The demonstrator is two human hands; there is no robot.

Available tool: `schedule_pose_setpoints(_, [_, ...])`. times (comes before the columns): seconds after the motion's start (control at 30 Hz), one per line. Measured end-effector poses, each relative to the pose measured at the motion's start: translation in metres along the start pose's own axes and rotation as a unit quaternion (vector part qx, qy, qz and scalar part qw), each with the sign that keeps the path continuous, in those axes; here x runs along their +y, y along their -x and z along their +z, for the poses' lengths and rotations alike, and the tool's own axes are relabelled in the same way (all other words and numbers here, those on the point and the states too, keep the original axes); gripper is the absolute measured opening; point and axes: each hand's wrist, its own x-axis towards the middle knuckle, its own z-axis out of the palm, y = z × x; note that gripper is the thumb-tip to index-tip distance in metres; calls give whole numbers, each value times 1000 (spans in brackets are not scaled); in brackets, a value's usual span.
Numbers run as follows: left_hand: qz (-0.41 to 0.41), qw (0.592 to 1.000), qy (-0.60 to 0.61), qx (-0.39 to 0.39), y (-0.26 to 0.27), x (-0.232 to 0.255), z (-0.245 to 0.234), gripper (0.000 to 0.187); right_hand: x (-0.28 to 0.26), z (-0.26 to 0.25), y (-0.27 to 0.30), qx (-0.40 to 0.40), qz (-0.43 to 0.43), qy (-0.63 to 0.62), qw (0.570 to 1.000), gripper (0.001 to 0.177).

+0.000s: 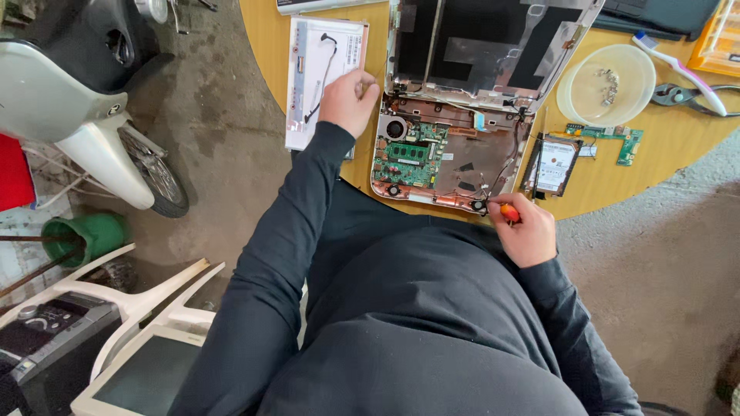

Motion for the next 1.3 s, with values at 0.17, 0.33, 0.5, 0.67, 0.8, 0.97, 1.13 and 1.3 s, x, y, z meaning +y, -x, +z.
schedule_pose_setpoints(0.17, [25,999,39,-8,9,-2,-21,16,-11,-4,-2,19,12,-64,998,7])
schedule_pose_setpoints(0.33, [11,996,80,-33,14,5,-42,10,-26,-7,-6,19,2,-82,996,5])
schedule_pose_setpoints(0.5, [-99,946,262,-166,28,39,-64,7,-32,-8,-7,8,-24,-91,995,5])
schedule_pose_setpoints(0.67, [-60,887,371,-268,49,-2,-42,50,-19,-2,-8,23,-49,-136,989,14])
schedule_pose_setpoints(0.8, [-8,906,282,-314,74,7,-48,53,-25,-2,-8,10,-39,-171,984,14])
schedule_pose_setpoints(0.97, [1,925,235,-299,88,-15,-39,33,-22,1,-6,3,-52,-156,986,13])
schedule_pose_setpoints(1.13, [-40,921,275,-274,88,-7,-38,24,-22,4,-4,-1,-51,-150,987,14])
schedule_pose_setpoints(1.3, [-118,883,366,-269,87,20,-52,25,-30,10,-5,-21,-48,-141,989,18])
